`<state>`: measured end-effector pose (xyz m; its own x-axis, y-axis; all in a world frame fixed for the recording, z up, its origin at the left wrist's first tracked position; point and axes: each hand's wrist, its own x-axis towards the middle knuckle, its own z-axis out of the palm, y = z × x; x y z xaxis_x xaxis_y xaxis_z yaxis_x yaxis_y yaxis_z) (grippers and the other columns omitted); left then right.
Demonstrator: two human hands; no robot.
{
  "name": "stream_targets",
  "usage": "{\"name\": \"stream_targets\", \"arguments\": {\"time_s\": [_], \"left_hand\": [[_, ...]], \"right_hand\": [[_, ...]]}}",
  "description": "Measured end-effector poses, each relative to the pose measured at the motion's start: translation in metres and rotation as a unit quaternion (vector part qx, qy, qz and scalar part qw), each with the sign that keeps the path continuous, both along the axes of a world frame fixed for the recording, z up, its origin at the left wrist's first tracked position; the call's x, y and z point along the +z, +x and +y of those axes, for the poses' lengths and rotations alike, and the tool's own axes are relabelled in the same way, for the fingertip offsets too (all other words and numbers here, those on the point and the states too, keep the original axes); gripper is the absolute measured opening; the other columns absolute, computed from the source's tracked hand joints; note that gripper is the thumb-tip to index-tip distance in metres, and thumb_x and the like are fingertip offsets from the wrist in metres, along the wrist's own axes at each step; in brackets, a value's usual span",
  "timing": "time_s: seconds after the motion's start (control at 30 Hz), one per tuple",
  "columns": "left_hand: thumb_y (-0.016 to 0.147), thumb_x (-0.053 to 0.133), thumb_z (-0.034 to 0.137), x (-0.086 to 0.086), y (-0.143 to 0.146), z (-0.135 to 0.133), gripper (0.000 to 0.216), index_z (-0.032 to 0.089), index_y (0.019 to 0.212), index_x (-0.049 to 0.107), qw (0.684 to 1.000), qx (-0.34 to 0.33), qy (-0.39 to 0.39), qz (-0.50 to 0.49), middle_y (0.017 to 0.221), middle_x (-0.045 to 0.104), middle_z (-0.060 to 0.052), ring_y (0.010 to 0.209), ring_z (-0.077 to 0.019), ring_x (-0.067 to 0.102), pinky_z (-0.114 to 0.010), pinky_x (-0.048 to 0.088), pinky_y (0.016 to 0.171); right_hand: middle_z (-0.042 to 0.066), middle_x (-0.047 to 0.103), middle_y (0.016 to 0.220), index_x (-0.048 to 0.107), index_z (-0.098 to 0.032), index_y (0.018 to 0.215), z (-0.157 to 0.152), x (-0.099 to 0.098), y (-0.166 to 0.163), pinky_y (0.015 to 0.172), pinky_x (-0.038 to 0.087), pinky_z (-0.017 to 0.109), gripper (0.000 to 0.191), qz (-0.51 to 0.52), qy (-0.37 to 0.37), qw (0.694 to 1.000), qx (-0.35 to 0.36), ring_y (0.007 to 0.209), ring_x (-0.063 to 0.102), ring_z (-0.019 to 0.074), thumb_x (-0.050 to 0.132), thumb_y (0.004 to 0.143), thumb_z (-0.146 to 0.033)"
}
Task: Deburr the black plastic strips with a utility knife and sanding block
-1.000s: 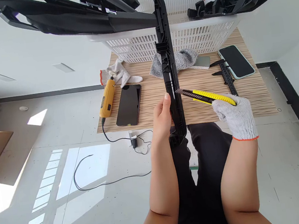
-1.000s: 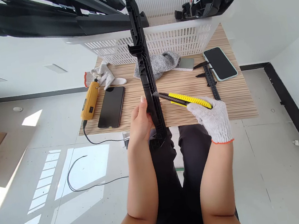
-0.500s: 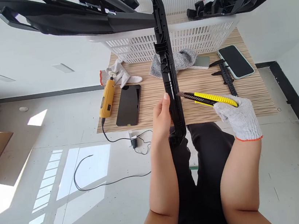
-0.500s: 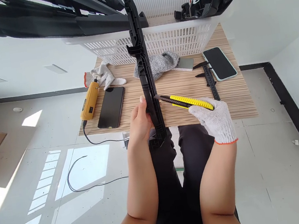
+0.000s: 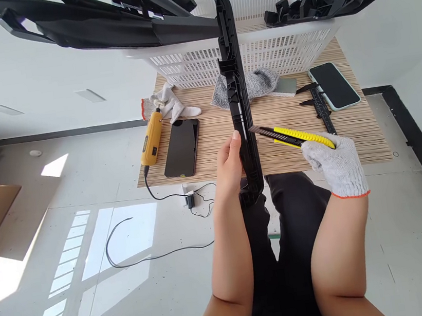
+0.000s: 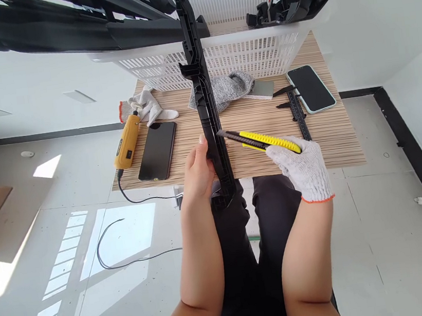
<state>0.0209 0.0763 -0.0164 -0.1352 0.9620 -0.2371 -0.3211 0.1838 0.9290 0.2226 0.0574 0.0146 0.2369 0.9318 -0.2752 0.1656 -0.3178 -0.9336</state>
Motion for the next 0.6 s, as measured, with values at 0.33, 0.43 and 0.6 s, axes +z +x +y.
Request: {"name": "stream_targets", "arguments": {"time_s": [0.33, 0.43, 0.6], "left_hand": [[0.083, 0.068, 0.058, -0.0008, -0.0007, -0.0002, 0.038, 0.021, 0.087, 0.070, 1.000, 0.012, -0.025, -0.001, 0.081, 0.070, -0.003, 0.071, -0.0158, 0.067, -0.023, 0.048, 0.056], [0.082, 0.071, 0.055, -0.0011, -0.0020, -0.0008, 0.033, 0.023, 0.090, 0.070, 1.000, 0.010, -0.015, 0.001, 0.082, 0.071, -0.002, 0.076, -0.0165, 0.068, -0.022, 0.049, 0.058], [0.086, 0.069, 0.048, 0.0024, -0.0030, -0.0027, 0.030, 0.024, 0.103, 0.069, 0.998, -0.052, 0.034, -0.007, 0.091, 0.072, -0.005, 0.091, -0.0195, 0.070, -0.026, 0.055, 0.073]], "right_hand": [[-0.003, 0.052, 0.049, 0.069, -0.017, 0.071, 0.0003, -0.0023, 0.0014, 0.036, 0.030, 0.020, 0.017, 0.039, -0.029, 0.999, 0.010, 0.042, 0.041, 0.0074, 0.080, 0.067, -0.030], [-0.003, 0.051, 0.049, 0.068, -0.018, 0.068, -0.0005, -0.0030, 0.0028, 0.036, 0.029, 0.019, 0.019, 0.045, -0.030, 0.998, 0.011, 0.043, 0.040, 0.0069, 0.080, 0.067, -0.031], [-0.004, 0.048, 0.048, 0.064, -0.017, 0.072, -0.0005, -0.0056, 0.0001, 0.039, 0.033, 0.019, 0.019, 0.102, 0.030, 0.989, -0.098, 0.045, 0.045, 0.0083, 0.078, 0.069, -0.029]]}}
